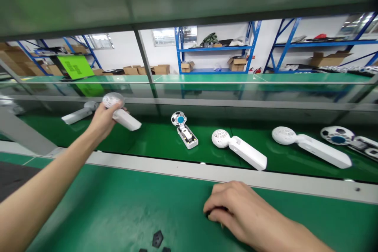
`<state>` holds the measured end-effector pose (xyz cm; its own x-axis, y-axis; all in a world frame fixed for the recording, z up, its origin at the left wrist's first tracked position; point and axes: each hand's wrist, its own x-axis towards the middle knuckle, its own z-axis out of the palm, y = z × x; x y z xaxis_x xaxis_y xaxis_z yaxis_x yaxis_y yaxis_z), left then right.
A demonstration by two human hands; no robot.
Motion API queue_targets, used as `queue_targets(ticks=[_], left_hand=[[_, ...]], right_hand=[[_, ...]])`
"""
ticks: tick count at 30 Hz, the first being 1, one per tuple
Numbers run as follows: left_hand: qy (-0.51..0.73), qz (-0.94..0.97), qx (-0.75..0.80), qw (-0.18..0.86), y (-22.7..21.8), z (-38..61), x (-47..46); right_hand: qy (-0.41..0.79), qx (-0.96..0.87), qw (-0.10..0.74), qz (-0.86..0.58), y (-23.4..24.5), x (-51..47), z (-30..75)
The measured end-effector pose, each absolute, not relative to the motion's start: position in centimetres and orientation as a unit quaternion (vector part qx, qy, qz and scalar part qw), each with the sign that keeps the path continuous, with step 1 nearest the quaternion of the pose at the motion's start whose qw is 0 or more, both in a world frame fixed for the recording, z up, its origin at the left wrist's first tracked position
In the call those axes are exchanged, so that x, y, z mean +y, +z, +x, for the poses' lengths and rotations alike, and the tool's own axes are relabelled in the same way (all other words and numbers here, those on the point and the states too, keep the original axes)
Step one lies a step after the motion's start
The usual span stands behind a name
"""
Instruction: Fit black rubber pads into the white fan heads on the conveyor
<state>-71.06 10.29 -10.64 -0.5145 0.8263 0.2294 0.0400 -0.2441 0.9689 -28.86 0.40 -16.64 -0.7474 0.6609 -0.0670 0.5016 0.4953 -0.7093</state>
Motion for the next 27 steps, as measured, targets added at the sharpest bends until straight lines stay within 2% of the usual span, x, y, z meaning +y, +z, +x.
queue_targets(ticks=[4,9,14,21,27], left_hand=[[0.68,0.374,0.504,0.379,-10.0,-61.9,7.2],[0.626,0.39,0.448,0.504,-11.3,-51.4,3.5],[0.573,0.473,0.426,0.516,-12.3,-46.8,1.1],[0.555,0.506,0.425,0.506,-12.7,-47.1,0.4],[0.484,0.59,0.443,0.47,-11.2,-48.4,0.1]], right_hand=[[0.464,-0.784,0.142,-0.387,-16.0,0.8,-29.3],[0.634,-0.607,0.319,-0.358,-12.7,1.9,-28.4],[0.678,-0.527,0.41,-0.308,-10.7,1.9,-28.0],[0.678,-0.52,0.422,-0.304,-11.5,2.0,-28.5],[0.664,-0.526,0.429,-0.315,-10.9,2.0,-28.5]])
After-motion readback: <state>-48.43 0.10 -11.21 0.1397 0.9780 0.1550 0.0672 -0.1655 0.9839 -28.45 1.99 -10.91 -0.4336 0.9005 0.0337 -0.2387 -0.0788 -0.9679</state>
